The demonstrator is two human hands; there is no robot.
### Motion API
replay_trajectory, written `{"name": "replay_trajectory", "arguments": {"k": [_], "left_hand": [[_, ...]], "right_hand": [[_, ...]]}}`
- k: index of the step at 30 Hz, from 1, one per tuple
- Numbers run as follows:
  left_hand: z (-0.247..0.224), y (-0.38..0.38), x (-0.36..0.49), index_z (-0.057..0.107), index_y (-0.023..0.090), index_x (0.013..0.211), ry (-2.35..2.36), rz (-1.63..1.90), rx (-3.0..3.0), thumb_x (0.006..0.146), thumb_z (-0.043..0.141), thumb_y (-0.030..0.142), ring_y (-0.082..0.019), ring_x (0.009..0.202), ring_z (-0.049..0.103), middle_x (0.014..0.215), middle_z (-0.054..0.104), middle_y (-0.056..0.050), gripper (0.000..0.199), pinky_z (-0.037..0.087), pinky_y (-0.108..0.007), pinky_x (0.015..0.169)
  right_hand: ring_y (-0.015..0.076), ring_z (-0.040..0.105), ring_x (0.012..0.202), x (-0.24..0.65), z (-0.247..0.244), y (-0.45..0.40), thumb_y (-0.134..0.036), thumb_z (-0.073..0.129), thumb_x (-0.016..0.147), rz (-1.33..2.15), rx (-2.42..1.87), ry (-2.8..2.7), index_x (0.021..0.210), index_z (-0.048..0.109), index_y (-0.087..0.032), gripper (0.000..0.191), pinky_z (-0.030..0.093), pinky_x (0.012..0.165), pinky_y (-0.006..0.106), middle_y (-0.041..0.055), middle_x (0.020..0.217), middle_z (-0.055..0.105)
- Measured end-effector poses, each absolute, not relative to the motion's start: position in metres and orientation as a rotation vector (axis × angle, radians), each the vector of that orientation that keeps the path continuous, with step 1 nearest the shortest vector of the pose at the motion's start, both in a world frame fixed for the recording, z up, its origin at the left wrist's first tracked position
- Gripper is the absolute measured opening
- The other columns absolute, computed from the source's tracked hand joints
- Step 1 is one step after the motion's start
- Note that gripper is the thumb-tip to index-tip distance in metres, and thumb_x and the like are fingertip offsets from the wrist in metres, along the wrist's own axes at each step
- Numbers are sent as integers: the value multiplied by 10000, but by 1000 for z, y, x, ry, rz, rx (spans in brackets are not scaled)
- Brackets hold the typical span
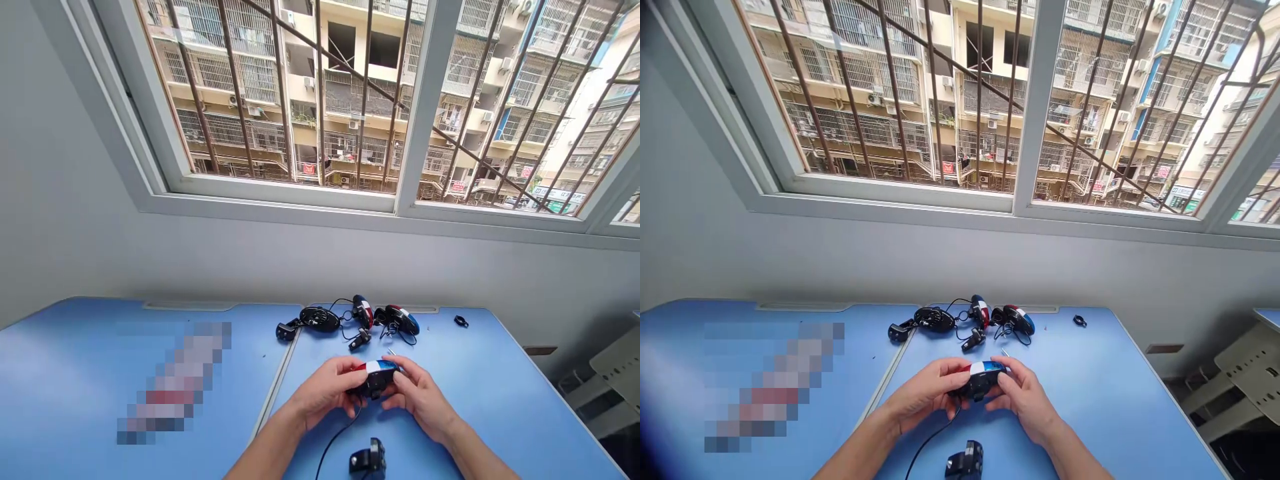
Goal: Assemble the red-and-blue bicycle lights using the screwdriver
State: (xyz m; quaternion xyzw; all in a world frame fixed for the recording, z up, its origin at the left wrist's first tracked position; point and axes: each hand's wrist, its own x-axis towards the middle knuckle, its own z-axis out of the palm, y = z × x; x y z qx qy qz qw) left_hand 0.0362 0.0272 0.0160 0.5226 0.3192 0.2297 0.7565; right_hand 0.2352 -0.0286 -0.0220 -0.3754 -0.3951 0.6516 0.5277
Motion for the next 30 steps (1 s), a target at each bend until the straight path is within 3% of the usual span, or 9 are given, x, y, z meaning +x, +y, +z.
{"name": "replay_trajectory", "arguments": {"k": [6,13,17,21,30], "left_hand": [[16,26,39,620,144,973,729,576,1227,693,734,332,-164,703,590,835,621,-33,356,431,-231,522],[12,28,41,598,172,1030,690,666,1389,604,650,129,-208,866,574,913,653,-30,432,429,-279,712],[4,30,43,575,176,1045,727,675,1507,599,629,137,-187,782,563,890,635,-16,450,416,-268,675],[3,27,43,567,186,1093,896,656,1681,587,674,153,-226,856,567,943,636,-27,519,434,-290,738],[9,23,45,627,183,995,883,647,1751,618,640,156,-218,815,585,866,646,-8,378,444,-263,701]], "right_hand": [[196,671,827,233,-17,-27,-388,815,673,1563,-874,-820,1141,645,-184,538,534,741,354,67,919,702],[153,671,708,234,-7,-24,-331,834,630,1592,-957,-667,897,730,-92,374,517,747,297,87,787,727],[144,667,663,234,-9,-24,-347,846,614,1576,-982,-663,912,728,-105,402,518,707,290,77,775,729],[151,666,654,233,-11,-26,-361,862,588,1563,-977,-670,916,721,-104,440,522,698,309,78,771,726],[144,669,658,233,-5,-27,-341,840,616,1573,-1016,-658,886,722,-98,382,527,686,283,74,757,726]]}}
